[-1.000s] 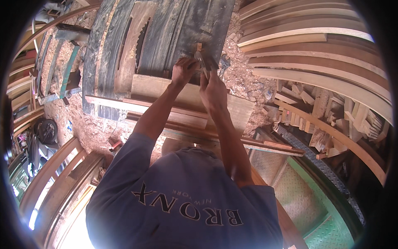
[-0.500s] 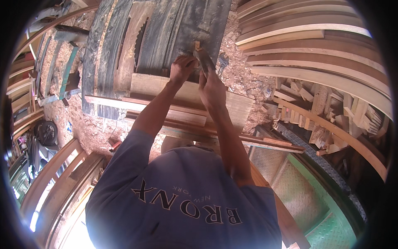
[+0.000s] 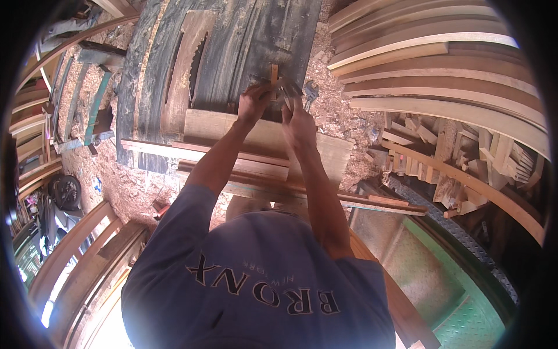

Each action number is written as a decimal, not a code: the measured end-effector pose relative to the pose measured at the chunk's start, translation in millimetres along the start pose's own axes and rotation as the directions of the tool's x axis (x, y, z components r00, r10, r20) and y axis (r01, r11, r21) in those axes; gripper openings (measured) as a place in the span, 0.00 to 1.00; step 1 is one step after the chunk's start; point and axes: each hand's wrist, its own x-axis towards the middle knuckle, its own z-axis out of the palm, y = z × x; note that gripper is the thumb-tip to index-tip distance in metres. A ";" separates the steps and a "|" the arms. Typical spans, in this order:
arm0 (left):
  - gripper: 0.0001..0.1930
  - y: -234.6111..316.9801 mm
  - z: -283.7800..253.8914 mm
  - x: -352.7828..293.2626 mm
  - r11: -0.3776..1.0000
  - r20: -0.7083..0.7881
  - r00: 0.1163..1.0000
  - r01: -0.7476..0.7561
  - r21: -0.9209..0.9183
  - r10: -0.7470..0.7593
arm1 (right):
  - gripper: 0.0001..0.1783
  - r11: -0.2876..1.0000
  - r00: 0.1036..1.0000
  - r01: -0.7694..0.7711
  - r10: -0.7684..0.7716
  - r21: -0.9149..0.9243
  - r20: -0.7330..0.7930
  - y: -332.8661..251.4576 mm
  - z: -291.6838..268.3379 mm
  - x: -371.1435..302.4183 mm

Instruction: The person assembles small wooden pieces on a workbench, using a hammer to tap them into place. They handle several pieces, aligning and securing them together.

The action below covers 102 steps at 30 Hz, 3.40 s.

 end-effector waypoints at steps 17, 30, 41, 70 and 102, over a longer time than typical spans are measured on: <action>0.06 12.2 -4.3 3.8 0.986 0.061 0.989 0.137 -0.096 -0.132 | 0.21 0.988 0.985 0.152 -0.153 -0.014 -0.078 5.1 5.4 -4.9; 0.09 5.1 -4.1 3.2 0.993 0.099 0.989 0.115 -0.030 -0.112 | 0.24 0.991 0.989 0.129 -0.128 0.013 -0.077 13.4 6.2 -3.7; 0.07 8.7 -6.3 5.0 0.973 0.177 0.957 0.226 0.040 -0.229 | 0.21 0.993 0.993 0.110 -0.108 0.038 -0.036 8.6 5.1 0.2; 0.35 -16.9 -0.3 66.0 0.789 0.399 0.705 0.384 0.480 -0.586 | 0.19 0.990 0.990 0.132 -0.130 0.040 -0.050 -0.1 -13.6 -38.9; 0.40 -68.4 32.1 67.5 0.746 0.461 0.601 0.406 0.527 -0.653 | 0.22 0.991 0.995 -0.025 0.037 -0.132 0.088 -12.6 14.2 2.7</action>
